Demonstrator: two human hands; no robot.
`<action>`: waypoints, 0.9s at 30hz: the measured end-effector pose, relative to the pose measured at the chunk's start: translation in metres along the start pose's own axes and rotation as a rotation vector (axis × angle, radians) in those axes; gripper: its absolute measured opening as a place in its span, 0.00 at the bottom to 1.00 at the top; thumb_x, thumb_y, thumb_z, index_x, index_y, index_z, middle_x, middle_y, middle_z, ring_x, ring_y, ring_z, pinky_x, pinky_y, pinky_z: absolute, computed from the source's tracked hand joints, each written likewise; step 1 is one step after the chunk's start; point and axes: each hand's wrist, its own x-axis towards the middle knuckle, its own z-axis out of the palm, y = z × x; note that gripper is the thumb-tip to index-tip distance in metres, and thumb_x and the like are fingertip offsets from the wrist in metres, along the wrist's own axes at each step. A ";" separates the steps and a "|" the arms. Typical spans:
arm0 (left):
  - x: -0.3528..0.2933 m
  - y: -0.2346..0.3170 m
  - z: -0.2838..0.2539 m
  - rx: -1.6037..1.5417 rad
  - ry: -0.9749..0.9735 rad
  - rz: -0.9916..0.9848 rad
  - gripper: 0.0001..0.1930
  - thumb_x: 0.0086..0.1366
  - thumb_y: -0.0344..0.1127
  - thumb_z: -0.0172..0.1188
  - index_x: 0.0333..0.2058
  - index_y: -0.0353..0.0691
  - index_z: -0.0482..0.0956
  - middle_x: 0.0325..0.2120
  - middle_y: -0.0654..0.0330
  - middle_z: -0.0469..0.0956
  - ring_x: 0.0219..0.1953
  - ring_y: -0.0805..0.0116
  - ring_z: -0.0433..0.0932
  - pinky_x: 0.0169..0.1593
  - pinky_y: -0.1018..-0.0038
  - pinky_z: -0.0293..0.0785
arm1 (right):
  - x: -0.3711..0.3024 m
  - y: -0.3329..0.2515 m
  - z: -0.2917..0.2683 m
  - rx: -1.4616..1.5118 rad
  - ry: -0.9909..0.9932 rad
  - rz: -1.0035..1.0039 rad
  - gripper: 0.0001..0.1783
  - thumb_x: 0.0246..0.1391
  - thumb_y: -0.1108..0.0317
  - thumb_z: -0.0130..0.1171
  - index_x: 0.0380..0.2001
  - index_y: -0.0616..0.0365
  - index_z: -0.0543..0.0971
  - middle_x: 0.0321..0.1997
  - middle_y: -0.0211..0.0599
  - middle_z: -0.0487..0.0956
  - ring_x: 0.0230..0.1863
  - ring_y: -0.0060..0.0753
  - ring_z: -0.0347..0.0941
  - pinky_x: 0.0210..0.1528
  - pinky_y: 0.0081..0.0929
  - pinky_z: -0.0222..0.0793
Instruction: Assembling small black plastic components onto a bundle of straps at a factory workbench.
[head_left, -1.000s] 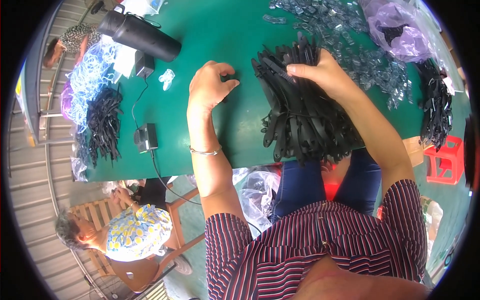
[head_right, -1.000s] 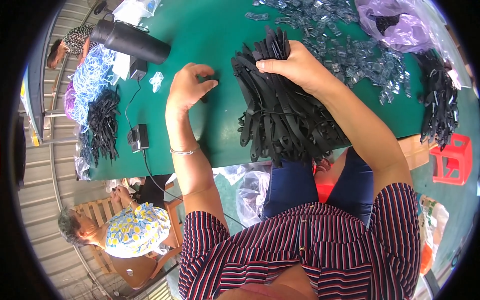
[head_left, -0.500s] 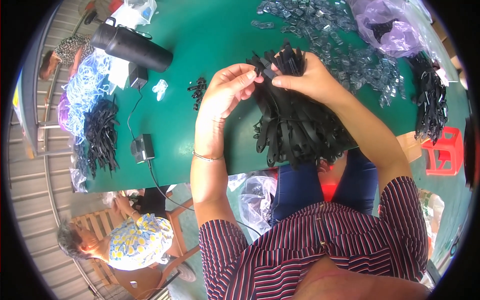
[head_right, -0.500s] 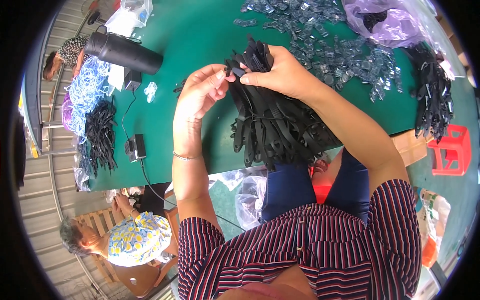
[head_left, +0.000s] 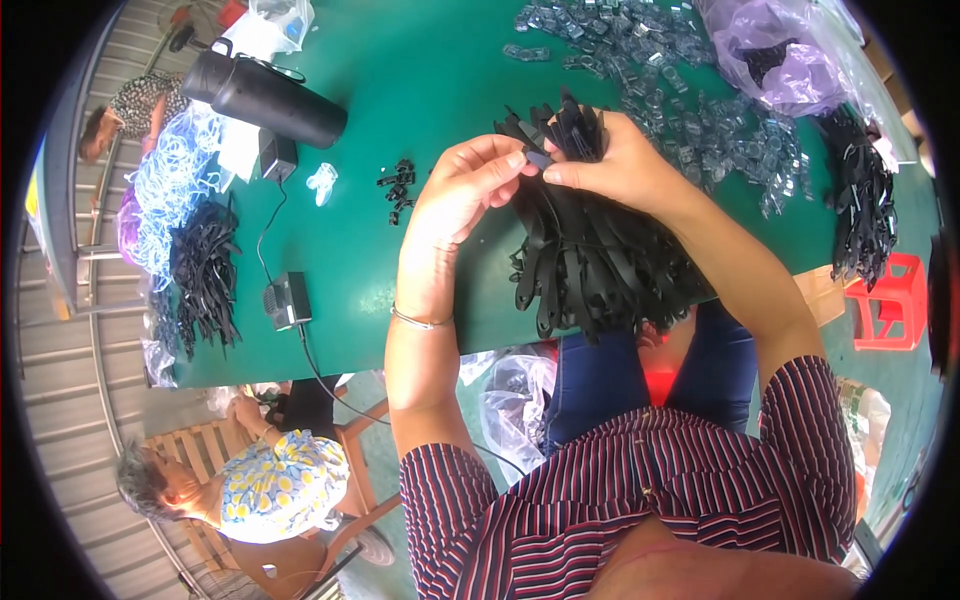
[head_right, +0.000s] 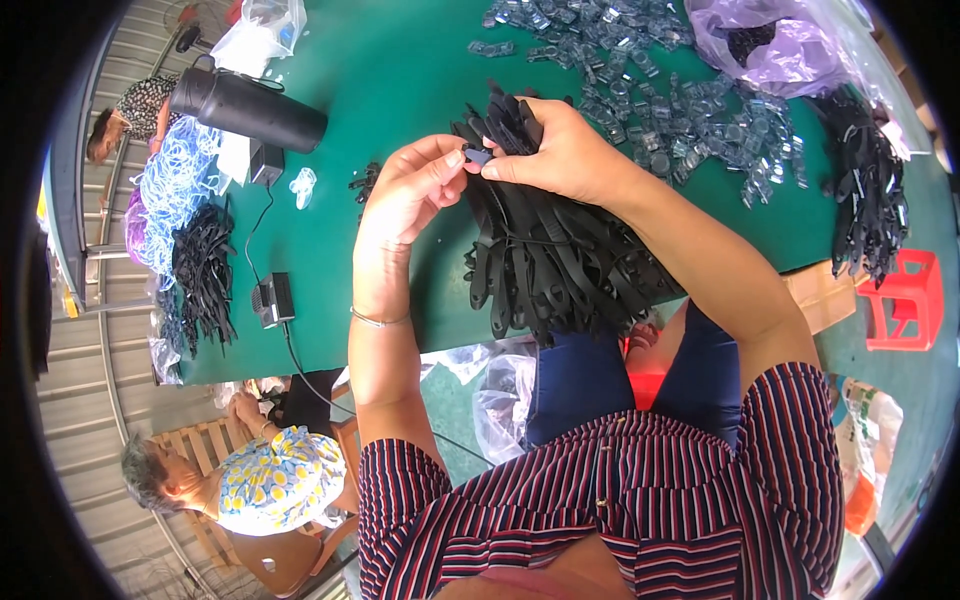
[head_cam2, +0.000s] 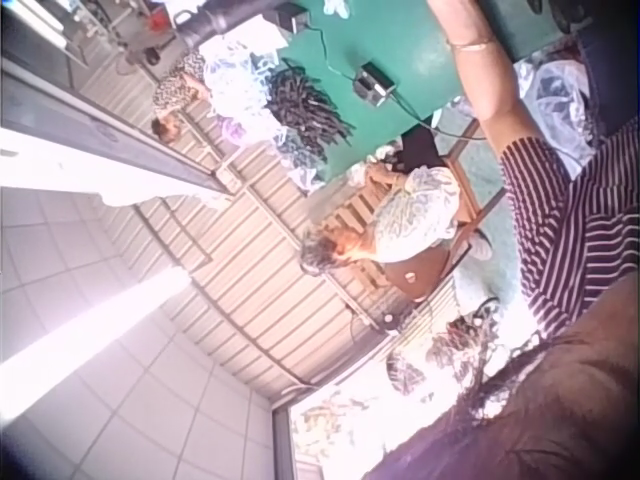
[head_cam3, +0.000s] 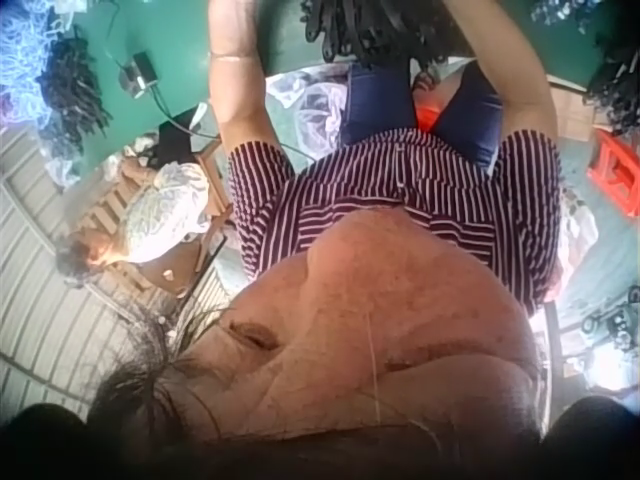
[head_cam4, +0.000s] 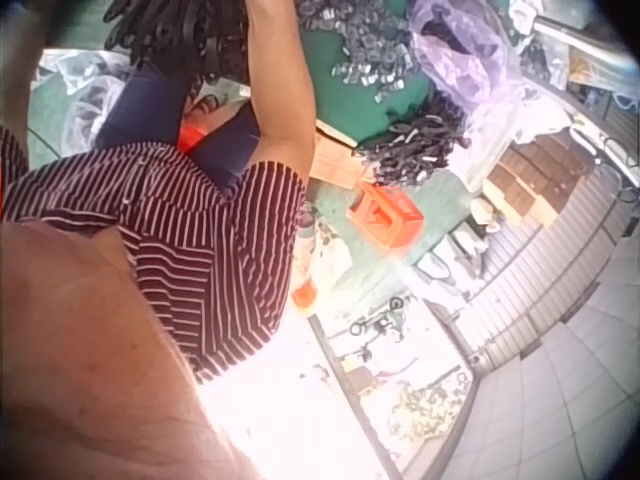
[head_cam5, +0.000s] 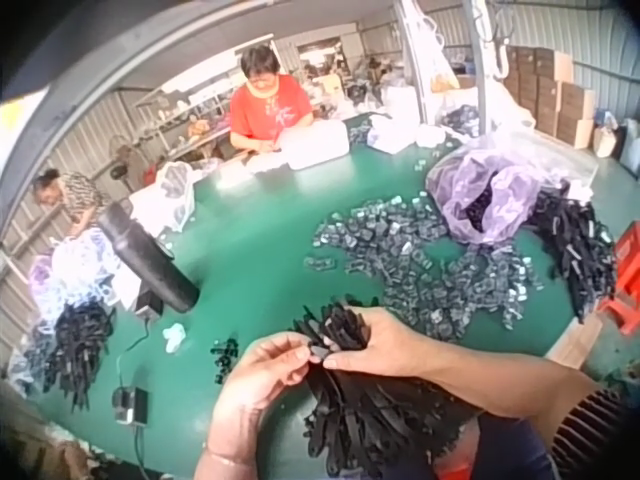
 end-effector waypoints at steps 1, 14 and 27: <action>0.000 0.000 -0.001 0.001 0.001 0.001 0.13 0.57 0.35 0.59 0.36 0.31 0.73 0.28 0.60 0.75 0.23 0.79 0.66 0.25 0.86 0.61 | 0.000 -0.001 0.001 0.005 -0.003 0.013 0.15 0.39 0.70 0.68 0.29 0.62 0.73 0.28 0.26 0.73 0.32 0.16 0.68 0.38 0.18 0.64; -0.001 0.001 0.004 0.111 0.019 0.012 0.09 0.56 0.33 0.59 0.32 0.34 0.75 0.25 0.63 0.77 0.21 0.82 0.65 0.24 0.86 0.60 | 0.000 0.000 0.002 -0.027 -0.021 0.005 0.14 0.39 0.71 0.66 0.30 0.62 0.73 0.28 0.26 0.72 0.31 0.16 0.67 0.36 0.17 0.65; -0.002 -0.002 0.016 0.537 0.159 0.192 0.06 0.56 0.29 0.58 0.24 0.33 0.76 0.21 0.67 0.75 0.23 0.82 0.67 0.26 0.84 0.63 | 0.001 0.002 0.003 -0.170 -0.102 -0.021 0.17 0.39 0.72 0.66 0.34 0.63 0.73 0.32 0.28 0.75 0.34 0.18 0.68 0.39 0.18 0.66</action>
